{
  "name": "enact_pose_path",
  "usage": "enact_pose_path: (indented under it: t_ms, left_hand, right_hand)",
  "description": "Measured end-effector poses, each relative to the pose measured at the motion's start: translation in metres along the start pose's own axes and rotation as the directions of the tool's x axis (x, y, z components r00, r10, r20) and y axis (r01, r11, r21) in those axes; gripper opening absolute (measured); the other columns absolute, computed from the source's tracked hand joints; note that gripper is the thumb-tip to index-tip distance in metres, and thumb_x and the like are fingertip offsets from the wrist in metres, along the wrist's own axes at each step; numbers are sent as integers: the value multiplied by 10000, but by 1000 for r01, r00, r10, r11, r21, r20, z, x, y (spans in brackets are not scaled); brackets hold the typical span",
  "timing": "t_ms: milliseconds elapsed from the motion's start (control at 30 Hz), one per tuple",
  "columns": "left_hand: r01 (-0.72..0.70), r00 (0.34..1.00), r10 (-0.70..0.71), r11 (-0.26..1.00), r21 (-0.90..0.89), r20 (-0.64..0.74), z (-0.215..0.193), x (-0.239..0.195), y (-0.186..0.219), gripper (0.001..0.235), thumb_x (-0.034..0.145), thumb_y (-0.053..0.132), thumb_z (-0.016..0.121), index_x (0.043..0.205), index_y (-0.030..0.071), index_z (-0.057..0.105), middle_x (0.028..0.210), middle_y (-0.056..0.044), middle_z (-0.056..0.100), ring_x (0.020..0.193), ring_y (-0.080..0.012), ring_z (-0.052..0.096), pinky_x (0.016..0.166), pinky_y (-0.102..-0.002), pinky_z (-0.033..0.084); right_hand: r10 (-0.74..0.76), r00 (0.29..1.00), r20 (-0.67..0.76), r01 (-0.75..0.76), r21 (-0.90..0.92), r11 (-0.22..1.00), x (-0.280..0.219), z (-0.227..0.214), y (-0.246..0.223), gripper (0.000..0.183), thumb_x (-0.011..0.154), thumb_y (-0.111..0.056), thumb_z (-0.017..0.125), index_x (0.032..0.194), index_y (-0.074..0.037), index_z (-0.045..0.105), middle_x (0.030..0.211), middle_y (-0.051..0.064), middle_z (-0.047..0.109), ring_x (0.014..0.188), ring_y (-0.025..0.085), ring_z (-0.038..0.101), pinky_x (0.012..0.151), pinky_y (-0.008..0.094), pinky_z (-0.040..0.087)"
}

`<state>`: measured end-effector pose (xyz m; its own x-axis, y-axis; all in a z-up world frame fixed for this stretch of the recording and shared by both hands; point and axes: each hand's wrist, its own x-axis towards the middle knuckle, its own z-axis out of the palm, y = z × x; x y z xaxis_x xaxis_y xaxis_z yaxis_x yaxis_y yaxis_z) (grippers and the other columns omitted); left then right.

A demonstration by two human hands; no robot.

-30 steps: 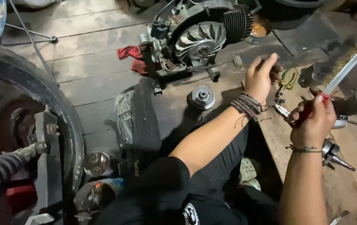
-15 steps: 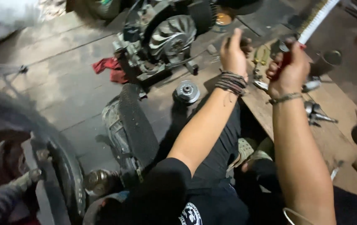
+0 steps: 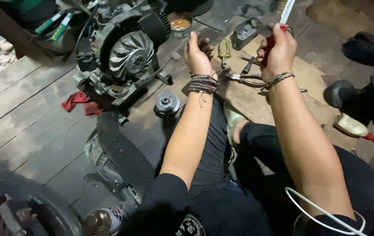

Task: Cleaning a motorcycle crankshaft with a wire brush and using pliers to adjust components.

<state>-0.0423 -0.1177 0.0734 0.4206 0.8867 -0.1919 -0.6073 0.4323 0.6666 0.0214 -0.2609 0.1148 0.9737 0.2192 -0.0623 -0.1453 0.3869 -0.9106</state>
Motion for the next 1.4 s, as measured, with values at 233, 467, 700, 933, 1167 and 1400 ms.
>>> enact_pose_path:
  t_ms: [233,467,700,933,1167,1400]
  left_hand:
    - [29,999,-30,999,38,15,7,-21,-2,297,972,345,575,1052,62,617,744,-56,639,513,-133,558,397,-254,403]
    - [161,978,-162,987,18,128,39,-36,-3,391,919,452,720,1115,132,609,953,-75,607,771,-160,562,683,-317,453]
    - [206,961,-233,963,172,152,29,16,-64,275,930,417,706,939,198,539,835,-40,665,584,-155,645,430,-184,462]
    - [295,890,-401,869,396,216,32,64,-237,308,935,400,705,1029,163,533,845,-72,664,621,-164,666,438,-206,436]
    - [14,730,-605,478,878,318,5,15,-289,764,935,589,678,1477,110,431,1319,-166,648,1165,-291,675,894,-429,619]
    - [-387,576,-692,237,891,435,-5,5,-279,723,885,719,612,1333,156,547,1322,-89,638,1240,-252,641,1074,-419,528]
  right_hand:
    - [35,999,8,-35,13,999,-10,-21,-11,207,1065,-253,561,1119,-62,620,648,-25,521,460,71,468,362,203,404]
    - [-121,993,-8,119,-140,983,42,-48,18,181,1045,-365,595,1047,-184,602,650,56,568,445,181,576,367,287,455]
    - [-72,997,-39,66,-132,989,42,-73,27,176,1034,-332,615,1046,-157,611,621,77,566,417,195,587,340,285,459]
    - [-29,986,-164,6,-139,990,65,-155,72,286,1057,-325,591,1220,-91,611,635,80,529,422,178,566,306,310,435]
    - [-18,926,-378,-44,-153,987,59,-209,78,349,1052,-384,552,1229,-95,636,606,75,526,379,170,547,277,284,424]
    - [-80,908,-412,-34,-263,964,60,-223,71,380,1070,-406,541,1247,-83,636,605,82,539,390,181,561,284,287,418]
